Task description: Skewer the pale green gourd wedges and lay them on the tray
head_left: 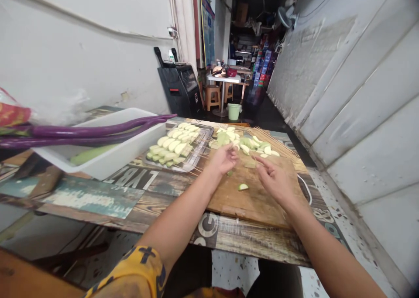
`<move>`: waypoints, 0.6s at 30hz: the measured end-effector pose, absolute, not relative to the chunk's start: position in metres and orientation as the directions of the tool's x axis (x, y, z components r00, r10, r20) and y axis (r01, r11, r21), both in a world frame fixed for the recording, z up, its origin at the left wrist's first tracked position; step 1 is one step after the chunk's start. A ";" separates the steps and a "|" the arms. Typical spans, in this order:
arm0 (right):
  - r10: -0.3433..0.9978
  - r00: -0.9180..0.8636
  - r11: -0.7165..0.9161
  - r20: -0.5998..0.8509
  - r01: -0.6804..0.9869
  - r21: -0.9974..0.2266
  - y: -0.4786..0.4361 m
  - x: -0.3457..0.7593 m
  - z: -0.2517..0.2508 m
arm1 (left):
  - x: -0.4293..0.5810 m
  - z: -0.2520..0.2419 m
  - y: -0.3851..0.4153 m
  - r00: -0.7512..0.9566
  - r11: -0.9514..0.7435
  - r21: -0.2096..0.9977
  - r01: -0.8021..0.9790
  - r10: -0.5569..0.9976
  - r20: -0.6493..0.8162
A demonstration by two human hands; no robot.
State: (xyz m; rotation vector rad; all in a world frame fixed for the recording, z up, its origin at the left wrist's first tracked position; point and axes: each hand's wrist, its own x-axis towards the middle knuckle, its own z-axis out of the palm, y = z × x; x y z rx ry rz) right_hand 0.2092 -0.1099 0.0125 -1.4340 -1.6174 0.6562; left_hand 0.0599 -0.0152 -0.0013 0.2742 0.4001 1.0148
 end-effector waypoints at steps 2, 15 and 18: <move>0.969 0.001 0.210 0.248 0.526 -0.824 -0.112 0.210 0.015 | 0.060 -0.002 -0.016 0.455 0.488 0.406 -0.773 0.872 -0.181; 0.965 -0.046 0.217 0.258 0.692 -0.689 -0.127 0.204 0.028 | 0.061 -0.007 -0.016 0.392 0.498 0.369 -0.785 0.860 -0.326; 0.965 -0.050 0.218 0.256 0.693 -0.687 -0.125 0.205 0.027 | 0.061 -0.007 -0.014 0.381 0.493 0.361 -0.791 0.860 -0.340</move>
